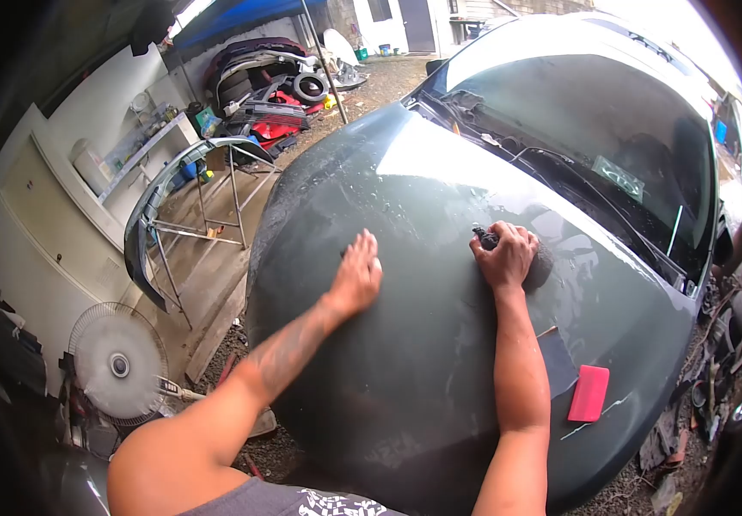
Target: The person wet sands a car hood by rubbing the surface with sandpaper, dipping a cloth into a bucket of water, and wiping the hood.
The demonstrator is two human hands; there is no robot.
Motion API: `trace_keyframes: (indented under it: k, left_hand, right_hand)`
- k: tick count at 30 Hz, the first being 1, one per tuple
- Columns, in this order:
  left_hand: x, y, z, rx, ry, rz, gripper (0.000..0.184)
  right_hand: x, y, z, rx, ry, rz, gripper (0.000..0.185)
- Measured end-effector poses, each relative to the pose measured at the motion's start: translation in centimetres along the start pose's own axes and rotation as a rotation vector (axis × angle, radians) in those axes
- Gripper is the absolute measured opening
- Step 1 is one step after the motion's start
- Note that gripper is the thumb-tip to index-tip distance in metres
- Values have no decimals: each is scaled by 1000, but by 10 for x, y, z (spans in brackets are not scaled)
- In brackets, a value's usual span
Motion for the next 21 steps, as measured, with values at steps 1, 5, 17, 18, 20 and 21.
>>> trace_keyframes:
  k: [1, 5, 17, 18, 20, 21]
  left_hand:
    - [-7, 20, 20, 58, -98, -28, 56]
    - [17, -51, -54, -98, 358, 58, 59]
    - [-2, -64, -35, -60, -20, 35, 60]
    - [7, -97, -55, -114, -126, 81, 60]
    - [21, -99, -46, -99, -97, 93, 60]
    - [17, -76, -24, -63, -52, 62, 60]
  right_hand:
    - [0, 1, 0, 2, -2, -7, 27]
    - [-2, 3, -2, 10, -13, -15, 27]
    - [-4, 3, -2, 37, -15, -39, 27]
    - [-3, 3, -2, 34, -9, -32, 27]
    - [-2, 0, -1, 21, -4, -19, 27]
    - [0, 0, 0, 23, -4, -22, 27]
Point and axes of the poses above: each hand's wrist, its own y-axis towards the middle knuckle, its own x-axis out of the back of the hand, z = x × y, the point moved 1 cm from there along y, towards the middle knuckle, and after that the axes turned 10 degrees about z, right-handed, at the moved point
